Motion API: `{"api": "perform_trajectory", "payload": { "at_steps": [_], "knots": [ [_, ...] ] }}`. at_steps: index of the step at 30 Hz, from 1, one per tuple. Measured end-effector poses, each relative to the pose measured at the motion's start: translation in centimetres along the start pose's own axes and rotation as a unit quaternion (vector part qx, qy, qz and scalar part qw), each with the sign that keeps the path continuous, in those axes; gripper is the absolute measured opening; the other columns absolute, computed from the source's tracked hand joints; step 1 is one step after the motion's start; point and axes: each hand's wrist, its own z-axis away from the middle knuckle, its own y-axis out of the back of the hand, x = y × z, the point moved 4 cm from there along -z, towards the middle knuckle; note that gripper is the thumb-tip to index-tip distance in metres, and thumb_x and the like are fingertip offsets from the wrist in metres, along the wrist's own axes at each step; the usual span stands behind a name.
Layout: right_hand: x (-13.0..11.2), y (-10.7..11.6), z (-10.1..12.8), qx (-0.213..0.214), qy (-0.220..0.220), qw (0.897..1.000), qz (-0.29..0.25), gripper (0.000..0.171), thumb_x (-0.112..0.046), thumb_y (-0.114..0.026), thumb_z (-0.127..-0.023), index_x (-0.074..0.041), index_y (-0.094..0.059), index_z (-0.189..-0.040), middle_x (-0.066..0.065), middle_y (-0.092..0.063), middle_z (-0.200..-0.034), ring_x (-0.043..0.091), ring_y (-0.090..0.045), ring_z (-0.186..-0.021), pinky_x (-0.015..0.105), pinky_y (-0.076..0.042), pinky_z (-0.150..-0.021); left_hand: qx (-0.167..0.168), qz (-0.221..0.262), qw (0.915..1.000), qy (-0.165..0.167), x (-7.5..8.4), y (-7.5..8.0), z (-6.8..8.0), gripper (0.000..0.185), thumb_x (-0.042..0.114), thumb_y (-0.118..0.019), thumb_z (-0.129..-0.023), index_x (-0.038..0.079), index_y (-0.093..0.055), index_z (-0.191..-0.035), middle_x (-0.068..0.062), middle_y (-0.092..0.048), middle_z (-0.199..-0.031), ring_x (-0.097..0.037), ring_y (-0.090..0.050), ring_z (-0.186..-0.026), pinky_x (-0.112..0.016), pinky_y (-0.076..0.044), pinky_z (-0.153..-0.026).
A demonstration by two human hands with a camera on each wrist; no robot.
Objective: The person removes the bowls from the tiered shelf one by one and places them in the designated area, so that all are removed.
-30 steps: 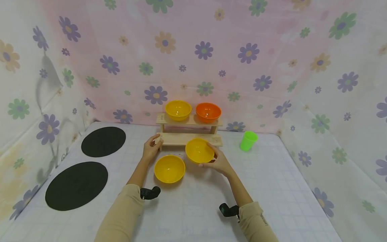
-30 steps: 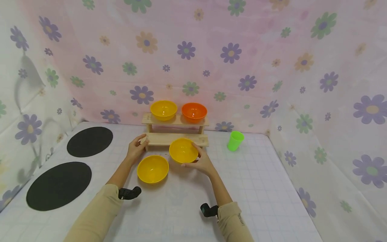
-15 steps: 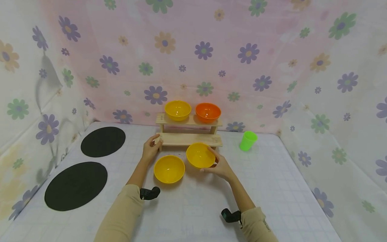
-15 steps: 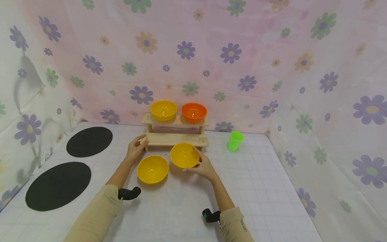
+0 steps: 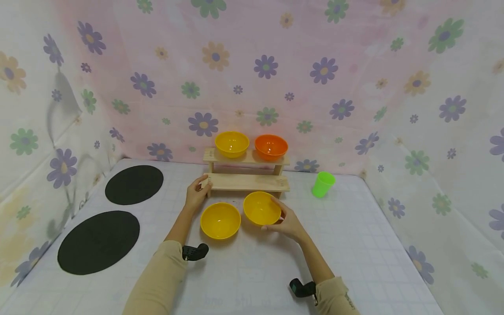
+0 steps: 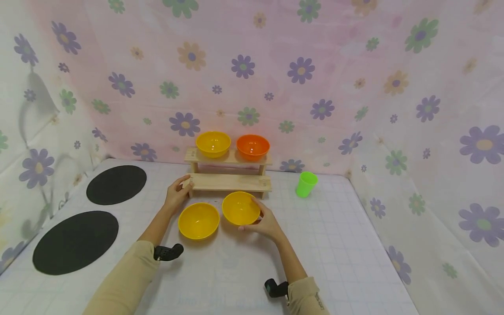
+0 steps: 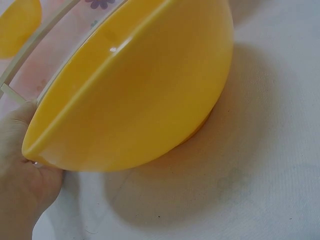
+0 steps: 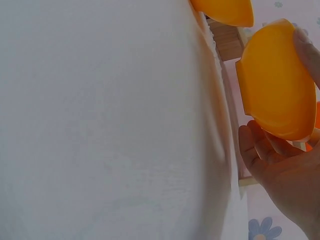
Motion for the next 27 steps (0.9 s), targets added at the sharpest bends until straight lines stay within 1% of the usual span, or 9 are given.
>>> {"api": "perform_trajectory", "payload": {
  "at_steps": [5,8,11,14,18,20,23,25,27],
  "knots": [
    [0.2,-0.1,0.4,-0.003,0.003,1.0,-0.003,0.089,-0.001,-0.078,-0.072,0.005,-0.027,-0.145,0.024,-0.025,-0.15,0.04,-0.038,-0.128,0.05,-0.041,-0.097,-0.012,0.006,0.9999,0.011,1.0,0.1,0.5,0.045,0.012,-0.059,-0.093,-0.002,-0.047,-0.134,-0.02,-0.042,-0.141,-0.016,-0.05,-0.096,-0.014,-0.042,-0.067],
    [0.3,-0.1,0.6,-0.004,0.004,1.0,0.002,0.091,-0.004,-0.08,-0.072,0.005,-0.027,-0.145,0.024,-0.027,-0.15,0.04,-0.038,-0.128,0.049,-0.041,-0.098,-0.021,0.008,0.9996,0.018,2.2,0.1,1.2,0.046,0.009,-0.057,-0.093,-0.006,-0.045,-0.135,-0.024,-0.038,-0.143,-0.026,-0.049,-0.107,-0.024,-0.044,-0.08],
    [0.4,-0.1,0.8,-0.005,0.004,1.0,-0.001,0.093,-0.007,-0.082,-0.07,0.006,-0.027,-0.145,0.024,-0.028,-0.149,0.04,-0.038,-0.128,0.049,-0.04,-0.099,-0.023,0.015,0.9993,0.025,2.8,0.0,1.5,0.046,0.008,-0.057,-0.093,-0.006,-0.044,-0.135,-0.024,-0.034,-0.146,-0.036,-0.042,-0.119,-0.038,-0.039,-0.096],
    [0.5,-0.2,0.9,-0.008,0.005,1.0,-0.005,0.094,-0.006,-0.082,-0.069,0.006,-0.027,-0.144,0.025,-0.028,-0.149,0.041,-0.038,-0.128,0.05,-0.039,-0.099,-0.021,0.014,0.9992,0.03,1.9,0.1,1.0,0.046,0.01,-0.057,-0.093,-0.004,-0.045,-0.135,-0.022,-0.033,-0.147,-0.038,-0.039,-0.123,-0.046,-0.035,-0.102],
    [0.7,-0.2,1.1,-0.008,0.008,1.0,-0.004,0.092,-0.004,-0.081,-0.07,0.006,-0.028,-0.144,0.026,-0.029,-0.148,0.041,-0.04,-0.126,0.05,-0.039,-0.099,-0.013,0.0,0.9996,0.024,0.3,0.1,0.2,0.046,0.016,-0.059,-0.093,0.001,-0.047,-0.135,-0.018,-0.034,-0.148,-0.036,-0.038,-0.125,-0.046,-0.033,-0.105],
    [0.7,-0.2,1.2,-0.01,0.009,1.0,-0.002,0.091,-0.003,-0.08,-0.07,0.007,-0.028,-0.144,0.027,-0.029,-0.147,0.042,-0.041,-0.125,0.05,-0.039,-0.099,-0.011,-0.004,0.9998,0.017,-0.1,0.0,0.1,0.047,0.018,-0.059,-0.094,0.001,-0.047,-0.135,-0.018,-0.033,-0.148,-0.036,-0.036,-0.127,-0.044,-0.032,-0.106],
    [0.7,-0.3,1.4,-0.015,0.004,1.0,-0.003,0.09,-0.003,-0.079,-0.071,0.008,-0.027,-0.144,0.027,-0.029,-0.147,0.042,-0.041,-0.125,0.05,-0.038,-0.1,-0.009,-0.013,0.9998,0.015,-0.2,0.0,0.1,0.048,0.02,-0.059,-0.093,0.001,-0.047,-0.135,-0.019,-0.035,-0.147,-0.034,-0.041,-0.122,-0.038,-0.039,-0.099],
    [0.8,-0.4,1.4,-0.018,0.003,1.0,-0.006,0.089,-0.002,-0.078,-0.072,0.008,-0.027,-0.143,0.028,-0.029,-0.147,0.043,-0.04,-0.125,0.05,-0.038,-0.1,-0.008,-0.014,0.9997,0.02,-0.1,0.0,0.1,0.048,0.02,-0.059,-0.093,0.002,-0.047,-0.136,-0.018,-0.038,-0.145,-0.031,-0.045,-0.117,-0.029,-0.044,-0.089],
    [1.1,-0.4,1.3,-0.019,0.006,1.0,-0.008,0.09,-0.003,-0.079,-0.071,0.008,-0.027,-0.143,0.028,-0.029,-0.147,0.043,-0.041,-0.125,0.051,-0.038,-0.1,-0.007,-0.009,0.9996,0.027,0.2,0.1,0.1,0.047,0.018,-0.06,-0.093,0.002,-0.048,-0.135,-0.018,-0.041,-0.143,-0.028,-0.048,-0.11,-0.02,-0.045,-0.077]
  ]
}}
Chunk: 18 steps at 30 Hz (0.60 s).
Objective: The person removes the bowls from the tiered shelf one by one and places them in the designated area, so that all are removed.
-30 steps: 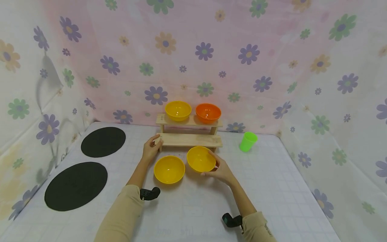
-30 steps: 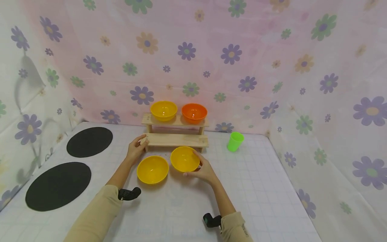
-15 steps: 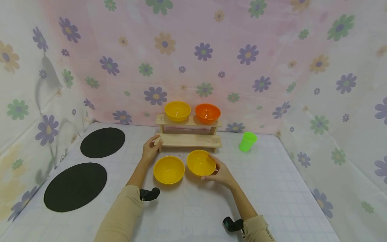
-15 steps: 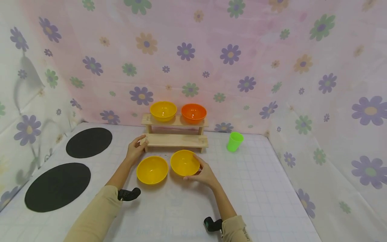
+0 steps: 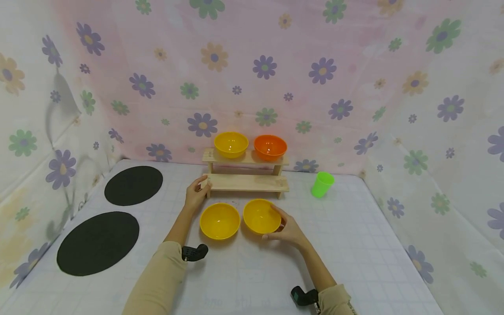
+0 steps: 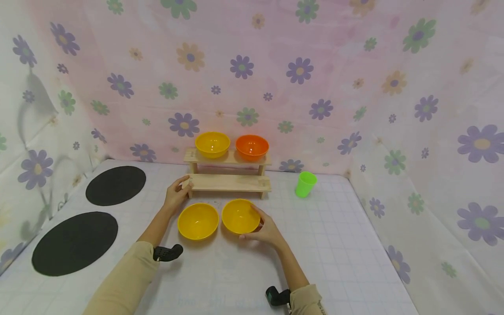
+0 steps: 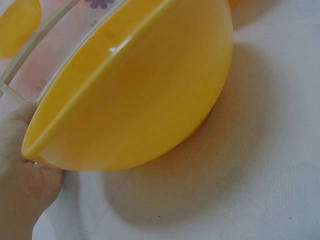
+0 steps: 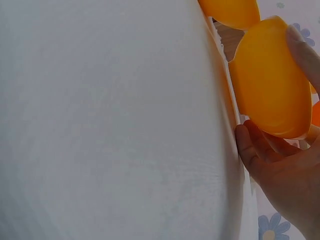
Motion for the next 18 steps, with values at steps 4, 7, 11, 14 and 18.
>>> {"api": "perform_trajectory", "payload": {
  "at_steps": [4,7,11,14,18],
  "knots": [
    [1.7,0.0,-0.5,0.004,0.005,1.0,0.004,0.09,-0.004,-0.081,-0.07,0.005,-0.029,-0.144,0.026,-0.031,-0.147,0.04,-0.044,-0.123,0.047,-0.042,-0.098,-0.004,0.011,0.9999,0.011,1.3,0.0,0.6,0.046,0.013,-0.059,-0.093,-0.002,-0.047,-0.135,-0.021,-0.041,-0.142,-0.028,-0.048,-0.105,-0.012,-0.041,-0.064],
    [2.8,-0.1,-0.8,0.005,0.009,1.0,0.014,0.091,-0.007,-0.081,-0.071,0.002,-0.03,-0.145,0.024,-0.033,-0.147,0.037,-0.046,-0.121,0.042,-0.044,-0.096,-0.006,0.009,0.9999,0.009,2.1,0.0,1.1,0.046,0.01,-0.059,-0.093,-0.005,-0.046,-0.134,-0.023,-0.04,-0.142,-0.03,-0.048,-0.106,-0.012,-0.04,-0.064],
    [3.1,-0.3,-0.8,0.002,0.021,0.999,0.025,0.091,-0.011,-0.082,-0.071,0.002,-0.031,-0.145,0.024,-0.034,-0.145,0.037,-0.047,-0.119,0.041,-0.045,-0.096,-0.001,0.01,0.9999,0.008,1.3,0.1,0.6,0.045,0.012,-0.06,-0.092,-0.002,-0.048,-0.134,-0.022,-0.043,-0.14,-0.023,-0.05,-0.1,-0.012,-0.041,-0.063],
    [3.0,-0.4,-0.7,0.0,0.023,0.999,0.029,0.09,-0.011,-0.082,-0.071,0.001,-0.031,-0.145,0.024,-0.034,-0.146,0.037,-0.047,-0.12,0.042,-0.043,-0.097,0.005,0.004,1.0,0.004,0.2,0.0,0.0,0.046,0.017,-0.061,-0.092,0.002,-0.05,-0.134,-0.019,-0.047,-0.137,-0.015,-0.05,-0.093,-0.012,-0.042,-0.063],
    [3.2,-0.5,-0.7,-0.005,0.019,1.0,0.023,0.091,-0.011,-0.083,-0.071,0.0,-0.031,-0.145,0.023,-0.034,-0.146,0.036,-0.047,-0.121,0.042,-0.042,-0.099,0.007,0.001,1.0,-0.001,-0.4,0.0,-0.2,0.046,0.019,-0.06,-0.093,0.004,-0.049,-0.135,-0.018,-0.047,-0.136,-0.014,-0.05,-0.093,-0.014,-0.042,-0.066]
  ]
}}
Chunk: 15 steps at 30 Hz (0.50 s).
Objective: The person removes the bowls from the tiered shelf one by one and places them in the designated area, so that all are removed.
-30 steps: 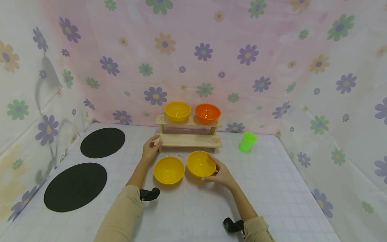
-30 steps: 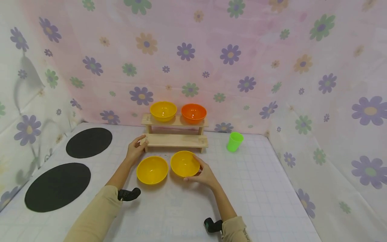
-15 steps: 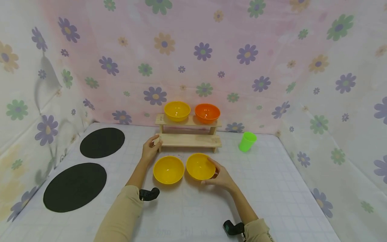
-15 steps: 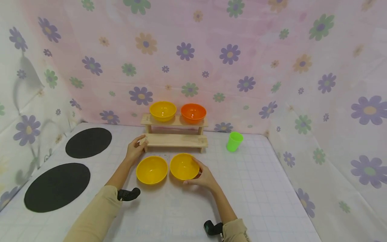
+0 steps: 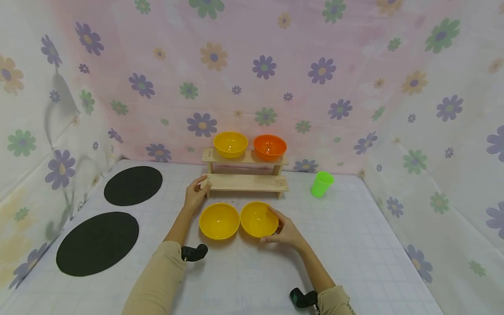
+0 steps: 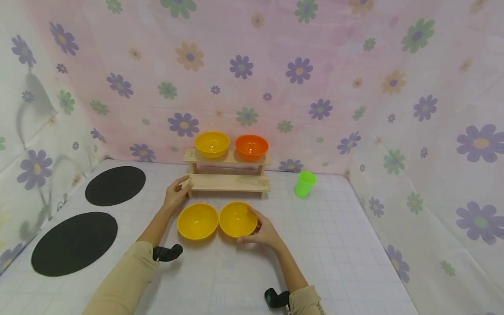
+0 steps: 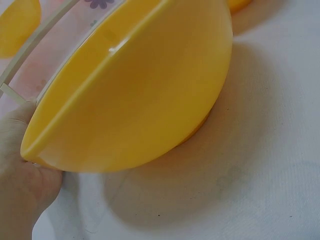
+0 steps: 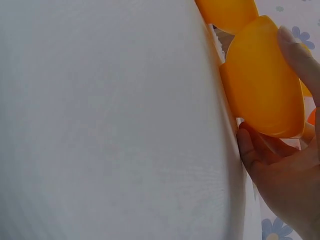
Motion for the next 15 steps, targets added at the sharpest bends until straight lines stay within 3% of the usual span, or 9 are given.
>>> {"api": "perform_trajectory", "payload": {
  "at_steps": [5,10,15],
  "knots": [
    [0.1,0.0,0.0,-0.006,0.005,1.0,-0.015,0.091,-0.007,-0.081,-0.071,0.0,-0.03,-0.145,0.023,-0.033,-0.147,0.036,-0.045,-0.123,0.043,-0.04,-0.1,0.001,0.007,1.0,0.005,0.1,-0.1,0.1,0.046,0.017,-0.059,-0.093,0.006,-0.049,-0.136,-0.018,-0.046,-0.137,-0.018,-0.051,-0.098,-0.016,-0.044,-0.069],
    [-1.4,-0.1,0.4,-0.017,0.014,1.0,-0.008,0.087,-0.002,-0.078,-0.073,0.006,-0.028,-0.144,0.028,-0.032,-0.145,0.041,-0.044,-0.122,0.047,-0.039,-0.099,-0.003,0.003,1.0,0.008,0.2,-0.1,0.4,0.046,0.018,-0.058,-0.093,0.007,-0.048,-0.137,-0.014,-0.04,-0.144,-0.022,-0.049,-0.105,-0.016,-0.044,-0.07],
    [-0.2,0.0,0.1,-0.019,0.024,1.0,0.004,0.088,-0.012,-0.08,-0.074,-0.002,-0.03,-0.146,0.022,-0.033,-0.147,0.036,-0.046,-0.122,0.042,-0.042,-0.099,-0.008,0.002,0.9999,0.007,0.2,-0.1,0.2,0.046,0.018,-0.058,-0.093,0.007,-0.047,-0.137,-0.014,-0.04,-0.144,-0.02,-0.05,-0.102,-0.016,-0.044,-0.07]
  ]
}}
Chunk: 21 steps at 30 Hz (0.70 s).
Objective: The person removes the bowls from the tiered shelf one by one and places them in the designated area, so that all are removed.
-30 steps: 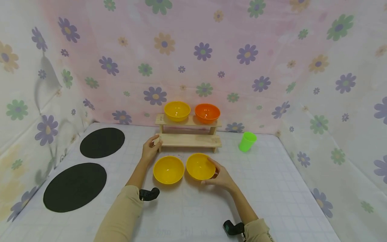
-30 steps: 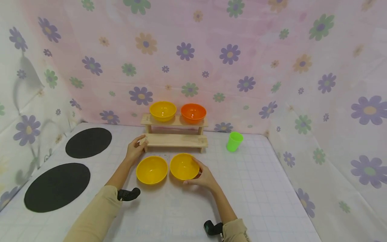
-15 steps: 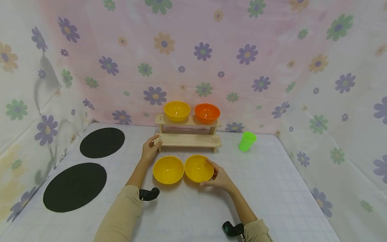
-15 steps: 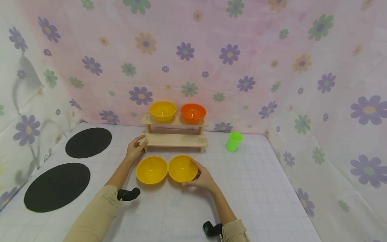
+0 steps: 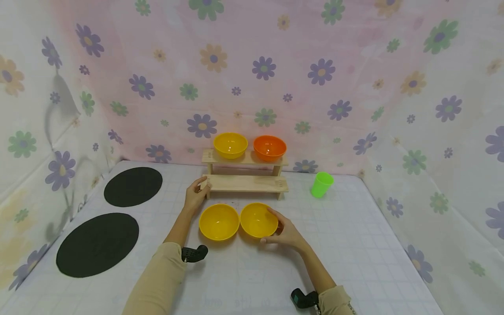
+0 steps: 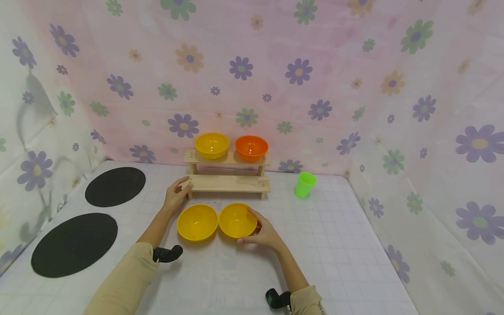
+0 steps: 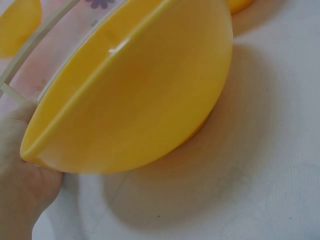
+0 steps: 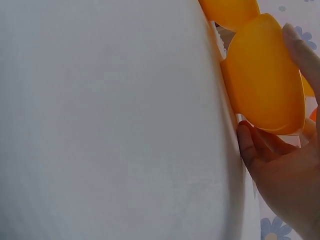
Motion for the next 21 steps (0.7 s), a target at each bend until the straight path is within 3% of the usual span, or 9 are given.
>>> {"api": "perform_trajectory", "payload": {
  "at_steps": [4,8,16,21],
  "knots": [
    [0.2,0.6,-0.2,0.01,-0.003,1.0,0.017,0.087,-0.018,-0.08,-0.075,-0.005,-0.032,-0.146,0.021,-0.035,-0.146,0.036,-0.049,-0.118,0.042,-0.047,-0.093,0.001,0.001,1.0,-0.002,-0.1,0.0,-0.1,0.046,0.017,-0.058,-0.093,0.007,-0.048,-0.137,-0.015,-0.043,-0.141,-0.016,-0.05,-0.096,-0.015,-0.044,-0.068],
    [-0.6,1.7,-0.7,0.034,-0.017,0.999,0.029,0.083,-0.021,-0.076,-0.079,-0.007,-0.03,-0.147,0.024,-0.038,-0.143,0.04,-0.051,-0.115,0.045,-0.048,-0.089,0.002,0.0,1.0,-0.003,-0.1,0.0,-0.1,0.046,0.017,-0.058,-0.093,0.006,-0.048,-0.136,-0.014,-0.041,-0.143,-0.019,-0.05,-0.102,-0.015,-0.043,-0.069],
    [-5.4,4.9,-2.2,0.103,-0.008,0.994,0.031,0.084,-0.005,-0.069,-0.083,0.0,-0.017,-0.149,0.035,-0.032,-0.141,0.051,-0.045,-0.118,0.054,-0.046,-0.088,0.006,0.002,1.0,-0.007,-0.1,0.1,0.0,0.045,0.017,-0.058,-0.093,0.004,-0.048,-0.135,-0.015,-0.038,-0.145,-0.022,-0.049,-0.106,-0.014,-0.042,-0.069],
    [-6.9,7.1,-4.2,0.135,-0.007,0.99,0.028,0.087,-0.01,-0.066,-0.086,-0.006,-0.009,-0.151,0.032,-0.026,-0.145,0.048,-0.042,-0.122,0.055,-0.041,-0.094,0.009,0.003,0.9999,-0.01,-0.1,0.1,-0.1,0.045,0.016,-0.058,-0.093,0.004,-0.049,-0.135,-0.019,-0.045,-0.137,-0.012,-0.051,-0.091,-0.015,-0.043,-0.066]
  ]
}}
